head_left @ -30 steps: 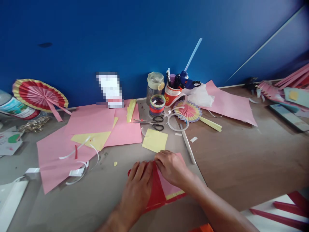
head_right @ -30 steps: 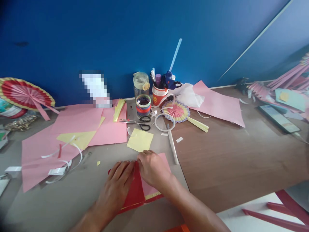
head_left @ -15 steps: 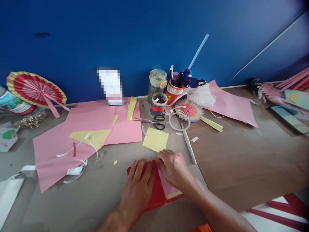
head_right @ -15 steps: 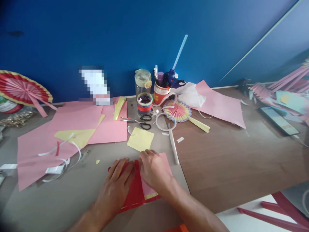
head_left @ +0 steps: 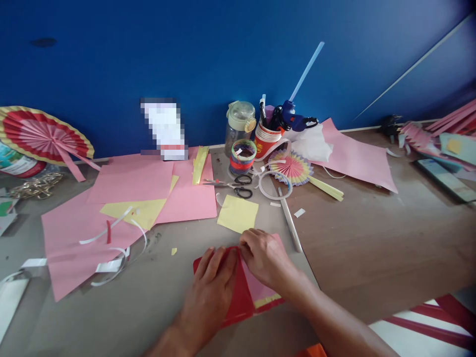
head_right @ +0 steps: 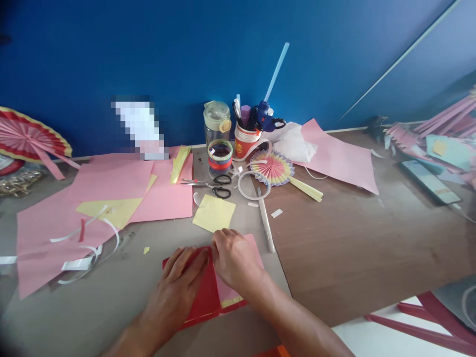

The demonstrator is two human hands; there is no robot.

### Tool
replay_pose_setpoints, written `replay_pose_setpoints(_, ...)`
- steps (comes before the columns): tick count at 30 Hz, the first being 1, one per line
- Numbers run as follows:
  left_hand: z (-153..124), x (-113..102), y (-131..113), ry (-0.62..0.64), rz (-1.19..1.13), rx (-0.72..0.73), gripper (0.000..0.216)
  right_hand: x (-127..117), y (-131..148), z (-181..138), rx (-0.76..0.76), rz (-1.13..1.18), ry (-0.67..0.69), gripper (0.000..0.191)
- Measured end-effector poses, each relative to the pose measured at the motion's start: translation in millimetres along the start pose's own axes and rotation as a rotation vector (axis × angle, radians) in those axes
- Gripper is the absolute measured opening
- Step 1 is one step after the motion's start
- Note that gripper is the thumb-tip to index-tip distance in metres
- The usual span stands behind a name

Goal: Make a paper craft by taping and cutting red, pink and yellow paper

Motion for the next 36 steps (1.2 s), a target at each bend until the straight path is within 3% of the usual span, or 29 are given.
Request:
replay_pose_setpoints(9,3.7,-2.8,-2.7,0.087,0.061,-0.024,0.043,0.6,2.5,-0.1,0.005,-0.051,0.028,0.017)
replay_pose_setpoints(17,19.3,-10.0,-12.4,0.068,0.189,-0.025,0.036,-1.0,4.1,-1.2,-0.002,-0.062,0.027,0.017)
replay_pose_setpoints(25,25.0,-11.8,-23.9,0.185,0.211,-0.022,0.04,0.2,7.6,-0.8,-0.204,-0.002,-0.032,0.022)
replay_pose_setpoints(27,23.7,-10.3,-25.6,0.171,0.214,-0.035,0.038,-11.4,12.5,-5.0,-0.222,0.105,-0.056,0.021)
replay_pose_setpoints(30,20.9,-8.4,-25.6,0.125,0.221,-0.039,0.033,-47.5,15.2,-16.4,-0.164,0.346,-0.124,0.018)
replay_pose_setpoints(32,18.8,-8.0,-22.0,0.103,0.209,-0.037,0.033,-78.1,9.5,-27.4,-0.079,0.481,-0.272,0.012)
replay_pose_setpoints(34,17.5,-9.4,-15.0,0.068,0.143,-0.043,0.033,-100.8,0.8,-38.8,-0.047,0.598,-0.391,0.011)
replay_pose_setpoints(36,17.6,-11.2,-5.2,0.062,0.008,-0.071,0.033,-108.2,-8.3,-47.5,-0.043,0.668,-0.381,0.014)
Point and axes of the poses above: each hand's wrist, its own z-axis towards the middle knuckle, its own x-axis out of the palm, y = z × x, the point moved 3 cm from there along z, towards the middle knuckle, and after that the axes turned 7 degrees about y, right-handed, at the moved point
